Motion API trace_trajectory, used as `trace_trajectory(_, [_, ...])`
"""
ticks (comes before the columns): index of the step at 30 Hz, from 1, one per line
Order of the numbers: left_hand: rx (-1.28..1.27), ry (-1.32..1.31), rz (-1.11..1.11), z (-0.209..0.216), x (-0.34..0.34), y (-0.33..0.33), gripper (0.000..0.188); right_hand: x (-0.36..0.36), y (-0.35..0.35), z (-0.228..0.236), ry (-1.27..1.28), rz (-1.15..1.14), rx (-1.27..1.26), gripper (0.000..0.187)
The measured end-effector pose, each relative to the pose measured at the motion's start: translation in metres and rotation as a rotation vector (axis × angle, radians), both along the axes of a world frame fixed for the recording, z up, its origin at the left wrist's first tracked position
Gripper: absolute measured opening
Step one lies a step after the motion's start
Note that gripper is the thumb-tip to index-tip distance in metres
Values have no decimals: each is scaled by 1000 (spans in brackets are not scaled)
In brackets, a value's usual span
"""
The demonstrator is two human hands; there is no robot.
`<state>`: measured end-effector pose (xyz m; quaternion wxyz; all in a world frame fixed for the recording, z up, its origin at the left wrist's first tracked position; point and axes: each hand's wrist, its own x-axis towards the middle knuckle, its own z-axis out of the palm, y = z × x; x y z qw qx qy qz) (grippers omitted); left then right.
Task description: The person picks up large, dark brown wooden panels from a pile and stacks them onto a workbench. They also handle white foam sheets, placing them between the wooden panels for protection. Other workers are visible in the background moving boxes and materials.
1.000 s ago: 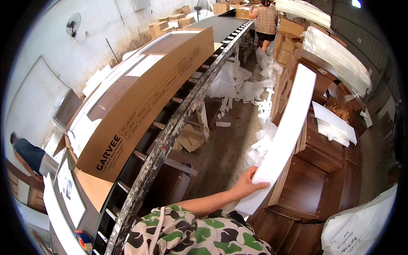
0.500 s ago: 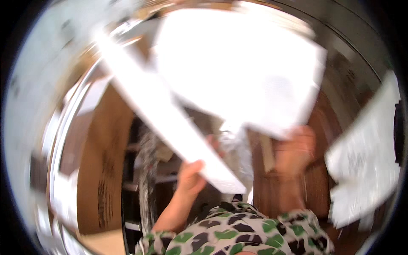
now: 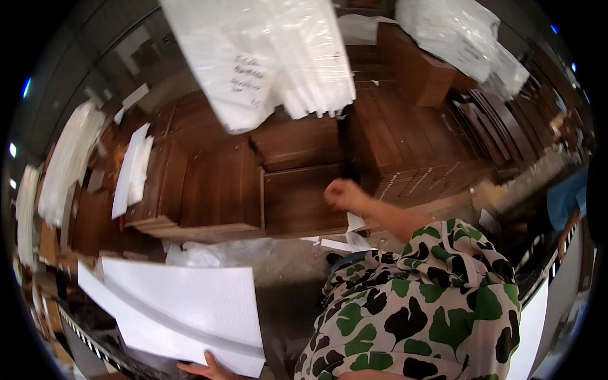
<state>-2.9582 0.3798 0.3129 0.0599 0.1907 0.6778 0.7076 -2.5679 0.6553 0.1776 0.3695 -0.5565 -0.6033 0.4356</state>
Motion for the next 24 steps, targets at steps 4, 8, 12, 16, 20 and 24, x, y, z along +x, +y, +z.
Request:
trace_trajectory(4, [-23, -79, -27, -6, 29, 32, 62, 154, 50, 22, 63, -421, 55, 5])
trace_trajectory(8, [-78, -178, -117, -27, 72, 76, 61, 319, 99, 36, -85, -871, 253, 31])
trace_trajectory(12, [-131, -285, -190, -48, 131, 119, 60, 438, 152, 67, -494, -1053, 239, 74])
trace_trajectory(16, [-212, -366, -246, -64, 194, 154, 59, 516, 214, 77, -767, -1098, 222, 105])
trace_trajectory(20, [-267, -405, -276, -67, 237, 173, 58, 567, 251, 102, -757, -1056, 2, 123])
trace_trajectory(24, [-321, -414, -313, -63, 263, 190, 58, 623, 277, 84, -752, -962, 59, 128])
